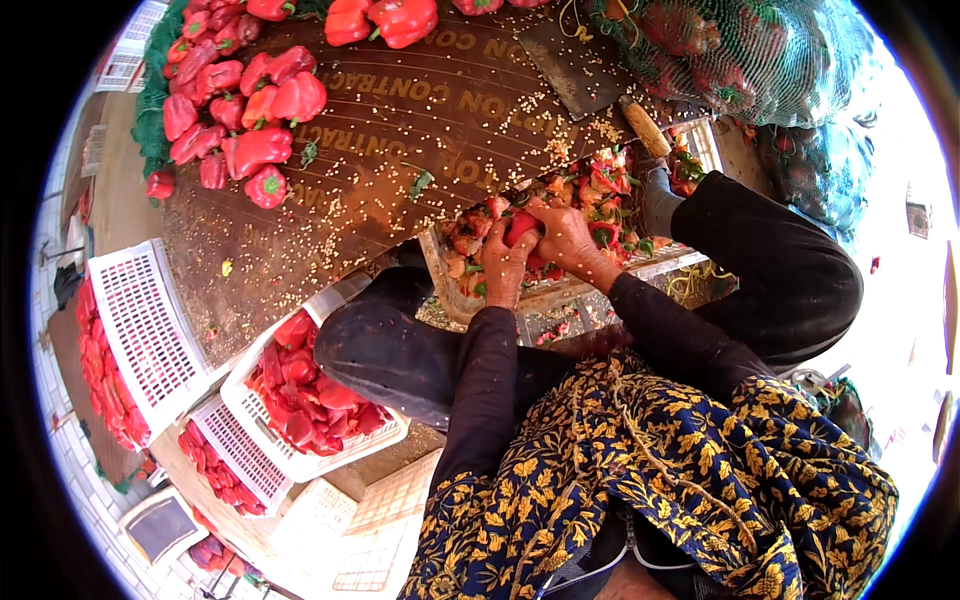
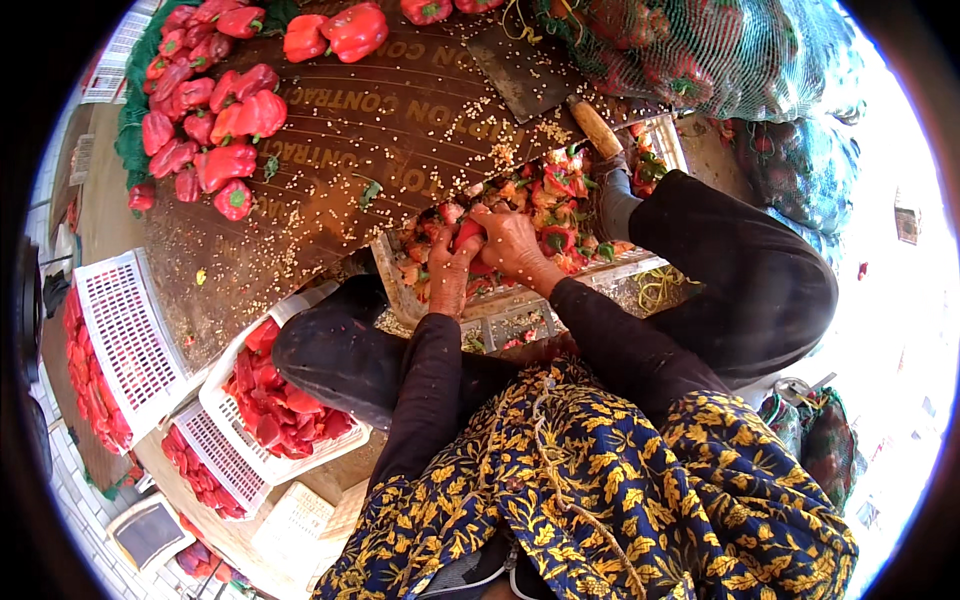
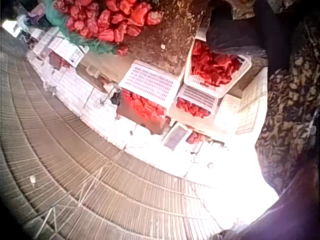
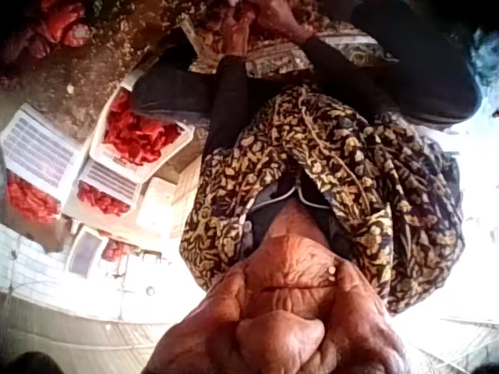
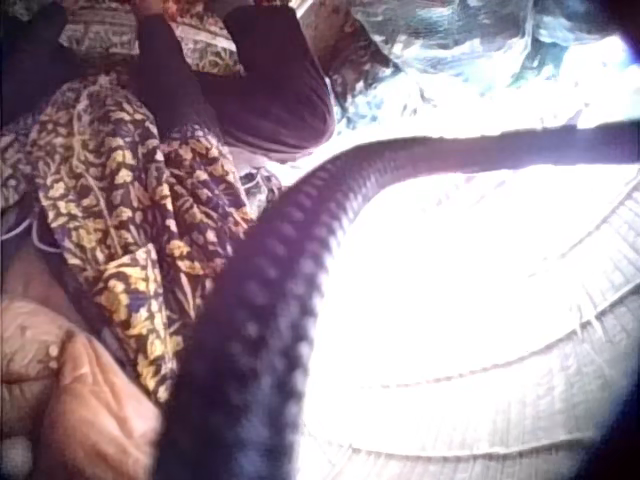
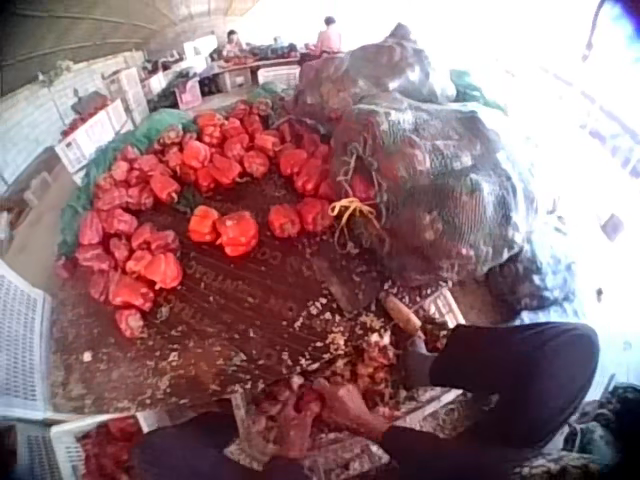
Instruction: The person sits on the floor and processes red bell peppers by hand. They pick up peppers, remove the stems and seeds, and place the cleaned peppers into white plastic baskets. The person works continuously, handling peppers one by one.
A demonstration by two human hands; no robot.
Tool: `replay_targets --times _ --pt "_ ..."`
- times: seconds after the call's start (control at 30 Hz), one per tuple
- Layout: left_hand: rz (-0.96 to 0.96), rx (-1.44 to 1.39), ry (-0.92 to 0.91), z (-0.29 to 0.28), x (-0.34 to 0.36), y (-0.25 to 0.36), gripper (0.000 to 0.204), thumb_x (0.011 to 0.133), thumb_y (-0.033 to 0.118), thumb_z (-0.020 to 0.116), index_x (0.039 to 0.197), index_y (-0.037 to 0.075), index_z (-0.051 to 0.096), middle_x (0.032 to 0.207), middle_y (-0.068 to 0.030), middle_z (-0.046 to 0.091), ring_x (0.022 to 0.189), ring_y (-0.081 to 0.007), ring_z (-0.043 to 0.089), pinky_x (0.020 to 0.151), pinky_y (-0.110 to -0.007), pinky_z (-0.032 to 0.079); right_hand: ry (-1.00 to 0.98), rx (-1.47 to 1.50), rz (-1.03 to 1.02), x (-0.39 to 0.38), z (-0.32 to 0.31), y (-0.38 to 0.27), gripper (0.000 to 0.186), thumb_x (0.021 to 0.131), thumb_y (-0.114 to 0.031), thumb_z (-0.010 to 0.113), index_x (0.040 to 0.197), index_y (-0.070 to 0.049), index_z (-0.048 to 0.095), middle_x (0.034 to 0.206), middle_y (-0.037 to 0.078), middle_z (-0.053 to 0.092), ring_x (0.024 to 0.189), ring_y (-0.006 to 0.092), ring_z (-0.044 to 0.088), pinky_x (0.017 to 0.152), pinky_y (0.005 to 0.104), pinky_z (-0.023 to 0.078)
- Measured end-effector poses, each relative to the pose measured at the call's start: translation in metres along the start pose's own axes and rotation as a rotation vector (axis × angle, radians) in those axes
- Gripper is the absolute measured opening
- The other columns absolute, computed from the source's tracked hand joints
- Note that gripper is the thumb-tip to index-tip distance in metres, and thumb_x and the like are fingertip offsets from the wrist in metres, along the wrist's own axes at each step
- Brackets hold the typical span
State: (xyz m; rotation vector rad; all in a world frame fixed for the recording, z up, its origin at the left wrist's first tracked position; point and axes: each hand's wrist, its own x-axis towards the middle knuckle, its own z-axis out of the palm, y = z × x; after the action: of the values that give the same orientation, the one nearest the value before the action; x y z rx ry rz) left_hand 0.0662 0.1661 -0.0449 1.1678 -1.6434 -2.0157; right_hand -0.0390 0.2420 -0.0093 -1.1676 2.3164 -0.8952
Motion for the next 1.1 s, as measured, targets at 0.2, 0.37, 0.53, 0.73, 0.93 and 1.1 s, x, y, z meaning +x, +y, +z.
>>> replay_targets --times 0.2,0.37,0.53,0.73,0.93,1.1 --pt "-0.108 -0.461 -0.172 0.004 -0.039 0.028 0.056 0.070 0.009 0.062 0.121 -0.002 0.044 0.112 -0.0096 0.052 0.097 -0.0164 0.053 0.077 -0.027 0.046 -0.078 -0.036 -0.237 -0.015 -0.035 -0.009 0.045 0.058 -0.002 0.061 0.102 -0.003 0.059 0.088 0.017 0.060 0.082 0.0358 0.058 0.068 0.0420 0.047" --pt "0.058 -0.205 -0.094 0.001 -0.056 0.029 0.079 0.057 -0.006 0.064 0.130 0.006 0.037 0.119 -0.0086 0.048 0.106 -0.0193 0.049 0.085 -0.029 0.045 -0.154 -0.073 -0.290 -0.023 -0.045 -0.042 0.060 0.054 -0.008 0.071 0.111 -0.002 0.051 0.101 0.020 0.054 0.093 0.0369 0.054 0.075 0.0413 0.046" --pt "0.098 -0.356 -0.084 -0.003 -0.067 0.038 0.081 0.050 -0.010 0.063 0.126 0.009 0.041 0.126 -0.0058 0.040 0.111 -0.0177 0.044 0.084 -0.028 0.046 -0.113 -0.006 -0.341 -0.033 -0.040 -0.045 0.060 0.057 -0.014 0.073 0.110 -0.003 0.048 0.099 0.019 0.052 0.095 0.0378 0.051 0.078 0.0443 0.042" --pt "-0.109 -0.492 -0.150 -0.002 -0.075 0.041 0.062 0.043 -0.010 0.057 0.104 0.003 0.058 0.105 -0.0074 0.056 0.096 -0.0208 0.055 0.075 -0.029 0.049 -0.214 0.172 -0.384 -0.041 -0.061 -0.057 0.041 0.056 -0.004 0.068 0.096 0.000 0.057 0.084 0.019 0.058 0.085 0.0394 0.056 0.071 0.0427 0.044" --pt "-0.031 -1.064 -0.031 -0.011 -0.086 0.048 0.036 0.052 -0.006 0.048 0.087 0.001 0.055 0.104 -0.0165 0.057 0.099 -0.0309 0.055 0.091 -0.041 0.044 -0.298 1.123 0.236 -0.040 -0.084 -0.064 0.017 0.067 0.003 0.060 0.080 -0.004 0.052 0.073 0.004 0.055 0.066 0.0108 0.055 0.056 0.0268 0.046" --pt "0.312 -0.602 0.344 -0.073 -0.118 0.128 0.034 0.054 -0.008 0.047 0.086 0.004 0.053 0.105 -0.0173 0.055 0.104 -0.0322 0.051 0.097 -0.043 0.038 -0.044 1.709 0.297 -0.030 -0.087 -0.056 0.012 0.077 -0.007 0.056 0.087 -0.006 0.050 0.070 0.006 0.052 0.066 0.0164 0.057 0.057 0.0321 0.051"
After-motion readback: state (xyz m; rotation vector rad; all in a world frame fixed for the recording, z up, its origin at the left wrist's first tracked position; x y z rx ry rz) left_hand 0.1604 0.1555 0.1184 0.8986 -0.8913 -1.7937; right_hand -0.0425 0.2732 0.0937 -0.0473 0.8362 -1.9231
